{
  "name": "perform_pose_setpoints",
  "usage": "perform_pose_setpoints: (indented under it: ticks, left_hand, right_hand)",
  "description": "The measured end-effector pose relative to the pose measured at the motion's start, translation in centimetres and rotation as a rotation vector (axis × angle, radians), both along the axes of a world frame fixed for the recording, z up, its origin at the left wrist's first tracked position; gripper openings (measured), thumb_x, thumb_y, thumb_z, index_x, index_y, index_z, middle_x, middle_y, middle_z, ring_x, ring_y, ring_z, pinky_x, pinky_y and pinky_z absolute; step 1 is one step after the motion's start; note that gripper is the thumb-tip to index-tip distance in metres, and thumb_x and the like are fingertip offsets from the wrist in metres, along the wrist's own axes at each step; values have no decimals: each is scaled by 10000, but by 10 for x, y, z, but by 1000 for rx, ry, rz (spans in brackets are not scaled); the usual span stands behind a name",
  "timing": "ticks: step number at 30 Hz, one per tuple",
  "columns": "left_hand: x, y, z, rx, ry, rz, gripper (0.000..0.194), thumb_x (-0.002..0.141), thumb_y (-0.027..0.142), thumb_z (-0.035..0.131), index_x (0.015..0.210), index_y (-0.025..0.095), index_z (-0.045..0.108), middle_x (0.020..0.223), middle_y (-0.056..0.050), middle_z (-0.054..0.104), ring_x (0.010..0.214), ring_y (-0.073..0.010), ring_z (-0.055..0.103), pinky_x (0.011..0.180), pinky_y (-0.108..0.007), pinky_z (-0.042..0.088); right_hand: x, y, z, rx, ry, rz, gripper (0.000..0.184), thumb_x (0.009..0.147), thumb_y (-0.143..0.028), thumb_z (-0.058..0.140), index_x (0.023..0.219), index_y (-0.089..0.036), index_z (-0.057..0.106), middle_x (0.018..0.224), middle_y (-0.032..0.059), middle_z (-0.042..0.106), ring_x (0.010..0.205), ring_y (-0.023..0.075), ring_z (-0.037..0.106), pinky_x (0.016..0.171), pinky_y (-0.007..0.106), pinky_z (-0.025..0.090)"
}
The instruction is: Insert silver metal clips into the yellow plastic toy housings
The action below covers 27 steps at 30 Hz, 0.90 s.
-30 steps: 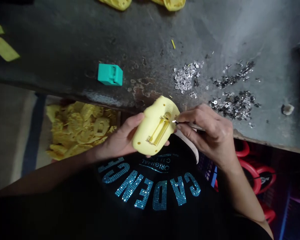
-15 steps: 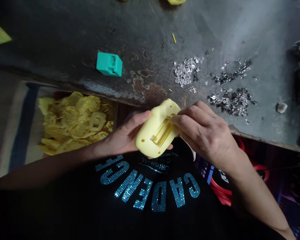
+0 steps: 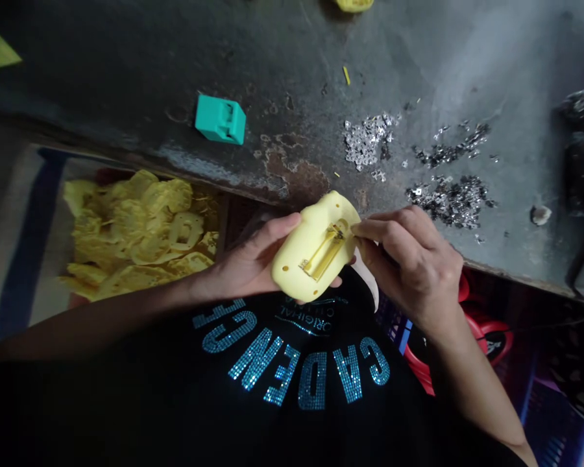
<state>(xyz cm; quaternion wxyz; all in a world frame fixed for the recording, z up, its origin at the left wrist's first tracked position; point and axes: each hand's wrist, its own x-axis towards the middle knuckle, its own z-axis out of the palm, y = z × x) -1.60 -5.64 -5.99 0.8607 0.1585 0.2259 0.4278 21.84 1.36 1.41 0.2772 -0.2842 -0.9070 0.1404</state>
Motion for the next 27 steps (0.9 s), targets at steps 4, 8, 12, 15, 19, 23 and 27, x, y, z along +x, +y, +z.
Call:
perform_pose_setpoints:
  ticks: [4, 8, 12, 15, 19, 23, 27]
  left_hand:
    - [-1, -1, 3, 14, -18, -11, 553, 963, 709, 832, 1272, 251, 847, 1189, -132, 888, 905, -279, 841, 584, -283, 648]
    - [-2, -2, 1, 35, -18, -17, 588, 997, 747, 760, 1288, 242, 833, 1170, -136, 885, 897, -275, 833, 611, -301, 662]
    - [0, -3, 1, 62, 13, 7, 592, 996, 748, 764, 1289, 236, 820, 1190, -147, 882, 902, -281, 842, 615, -317, 661]
    - [2, -6, 4, 49, 79, 82, 617, 962, 699, 854, 1371, 242, 789, 1219, -135, 887, 923, -275, 860, 703, -327, 690]
    - [5, -10, 8, 73, 189, 154, 705, 917, 572, 975, 1516, 302, 722, 1265, -82, 887, 924, -244, 872, 704, -290, 676]
    - [7, -14, 10, 161, 214, 164, 641, 990, 484, 932, 1562, 309, 700, 1263, -79, 885, 951, -226, 867, 720, -265, 661]
    - [3, -21, 15, 221, 263, 175, 634, 1004, 458, 922, 1582, 290, 723, 1300, -108, 877, 1010, -226, 850, 812, -277, 664]
  right_hand:
    - [0, -6, -5, 73, -39, -18, 406, 1038, -81, 780, 1332, -362, 784, 1138, 51, 844, 892, 245, 765, 787, 430, 635]
    - [0, -17, -15, 169, -40, -27, 489, 1032, -92, 786, 1447, -350, 762, 1211, 76, 857, 940, 263, 769, 816, 455, 644]
    - [0, -18, -19, 135, 28, -69, 469, 1032, -84, 781, 1407, -365, 796, 1175, 58, 853, 939, 249, 778, 811, 437, 657]
    - [1, -6, -11, -113, 88, -103, 393, 1031, -191, 836, 1389, -351, 811, 1224, 76, 838, 1066, 277, 801, 831, 431, 678]
    - [2, 15, 2, -334, 25, 24, 514, 1020, -338, 868, 1517, -312, 737, 1386, 103, 814, 1155, 298, 796, 859, 436, 707]
    - [-1, 20, 2, -321, -39, 63, 521, 1011, -335, 844, 1512, -295, 709, 1380, 108, 798, 1160, 295, 795, 890, 434, 713]
    - [-6, 10, -14, -285, 72, 27, 532, 979, -320, 870, 1481, -285, 697, 1281, 88, 792, 1068, 269, 775, 848, 409, 704]
